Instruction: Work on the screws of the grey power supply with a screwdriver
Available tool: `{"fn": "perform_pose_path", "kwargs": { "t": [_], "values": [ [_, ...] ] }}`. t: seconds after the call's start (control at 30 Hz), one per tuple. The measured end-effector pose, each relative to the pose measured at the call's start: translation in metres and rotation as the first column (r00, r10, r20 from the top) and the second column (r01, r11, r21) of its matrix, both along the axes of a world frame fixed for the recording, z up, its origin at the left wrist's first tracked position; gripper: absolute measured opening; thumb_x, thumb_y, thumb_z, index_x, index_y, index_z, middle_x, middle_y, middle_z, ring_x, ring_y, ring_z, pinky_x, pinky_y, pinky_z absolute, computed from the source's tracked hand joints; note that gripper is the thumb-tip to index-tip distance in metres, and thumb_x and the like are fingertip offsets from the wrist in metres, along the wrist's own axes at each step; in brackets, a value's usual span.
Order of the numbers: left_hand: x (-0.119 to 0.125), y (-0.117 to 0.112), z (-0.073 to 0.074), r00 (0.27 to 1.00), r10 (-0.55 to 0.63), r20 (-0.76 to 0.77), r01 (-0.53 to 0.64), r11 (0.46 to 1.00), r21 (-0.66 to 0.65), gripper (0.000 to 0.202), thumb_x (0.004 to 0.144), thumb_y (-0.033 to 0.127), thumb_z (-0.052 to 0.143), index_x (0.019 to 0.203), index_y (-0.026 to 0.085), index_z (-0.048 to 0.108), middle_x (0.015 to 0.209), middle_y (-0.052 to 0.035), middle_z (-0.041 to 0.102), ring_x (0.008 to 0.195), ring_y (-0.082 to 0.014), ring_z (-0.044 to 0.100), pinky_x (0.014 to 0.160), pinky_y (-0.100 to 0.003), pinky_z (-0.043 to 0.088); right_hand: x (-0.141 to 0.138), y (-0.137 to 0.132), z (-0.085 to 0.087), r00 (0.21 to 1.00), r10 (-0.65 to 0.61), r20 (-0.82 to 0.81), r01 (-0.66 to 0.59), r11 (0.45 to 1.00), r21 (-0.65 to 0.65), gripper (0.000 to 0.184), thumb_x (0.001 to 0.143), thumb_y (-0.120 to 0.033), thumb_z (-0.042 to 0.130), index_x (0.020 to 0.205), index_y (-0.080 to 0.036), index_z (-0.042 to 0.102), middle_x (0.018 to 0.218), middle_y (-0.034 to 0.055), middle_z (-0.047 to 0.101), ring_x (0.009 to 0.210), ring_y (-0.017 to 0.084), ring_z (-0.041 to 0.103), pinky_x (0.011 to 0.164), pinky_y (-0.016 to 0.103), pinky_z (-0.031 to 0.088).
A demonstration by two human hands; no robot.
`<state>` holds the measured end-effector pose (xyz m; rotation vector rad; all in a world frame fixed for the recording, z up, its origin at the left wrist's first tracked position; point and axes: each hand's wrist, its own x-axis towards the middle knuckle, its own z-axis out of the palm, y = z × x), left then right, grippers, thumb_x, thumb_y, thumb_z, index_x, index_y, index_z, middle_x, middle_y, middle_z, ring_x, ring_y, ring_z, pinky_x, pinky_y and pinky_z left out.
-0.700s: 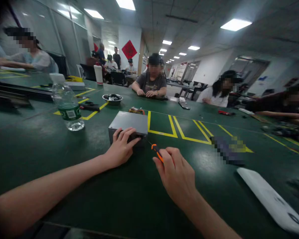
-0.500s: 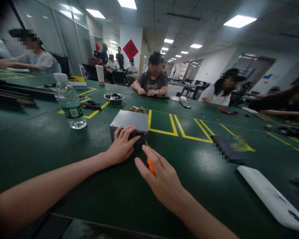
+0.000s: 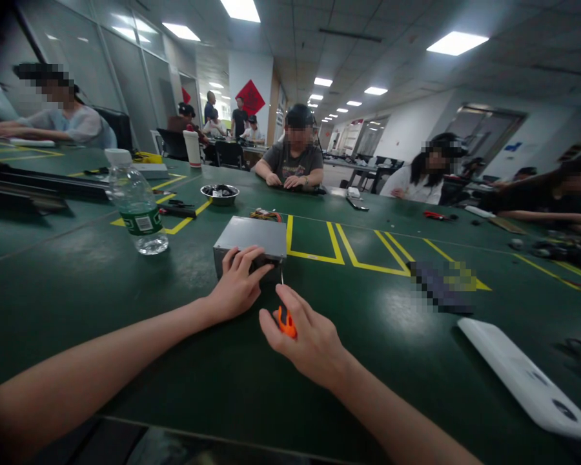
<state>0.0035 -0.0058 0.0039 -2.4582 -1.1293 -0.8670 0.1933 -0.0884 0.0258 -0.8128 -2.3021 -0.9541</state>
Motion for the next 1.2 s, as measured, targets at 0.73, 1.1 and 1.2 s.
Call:
{"fn": "perform_pose_path", "kwargs": {
  "t": [0.73, 1.1, 1.2],
  "values": [
    [0.0, -0.003, 0.0, 0.998, -0.025, 0.058, 0.028, 0.999, -0.044, 0.05, 0.071, 0.014, 0.052, 0.12, 0.022, 0.052, 0.134, -0.0131, 0.033, 0.13, -0.0286, 0.023, 0.107, -0.052, 0.011, -0.015, -0.004, 0.008, 0.998, -0.004, -0.07, 0.005, 1.0, 0.018, 0.02, 0.08, -0.006, 0.049, 0.097, -0.017, 0.052, 0.111, 0.0164, 0.056, 0.111, 0.024, 0.053, 0.077, 0.033, 0.052],
    [0.0, -0.004, 0.003, 0.998, -0.027, 0.065, 0.029, 0.999, -0.032, 0.049, 0.07, 0.011, 0.052, 0.118, 0.021, 0.054, 0.133, -0.0132, 0.035, 0.129, -0.0298, 0.025, 0.106, -0.053, 0.015, -0.002, -0.001, 0.007, 0.989, -0.109, -0.1, 0.117, 0.991, 0.071, 0.02, 0.079, -0.009, 0.054, 0.098, -0.016, 0.053, 0.106, 0.015, 0.061, 0.09, 0.02, 0.063, 0.066, 0.026, 0.051],
    [0.001, -0.004, 0.002, 0.998, -0.021, 0.065, 0.023, 0.999, -0.039, 0.05, 0.07, 0.011, 0.052, 0.118, 0.021, 0.053, 0.133, -0.0133, 0.035, 0.129, -0.0295, 0.024, 0.106, -0.052, 0.014, -0.005, -0.004, 0.007, 0.998, -0.046, -0.045, 0.047, 0.998, 0.037, 0.025, 0.08, -0.008, 0.052, 0.104, -0.015, 0.051, 0.115, 0.0194, 0.055, 0.108, 0.024, 0.055, 0.075, 0.029, 0.051]
  ]
}}
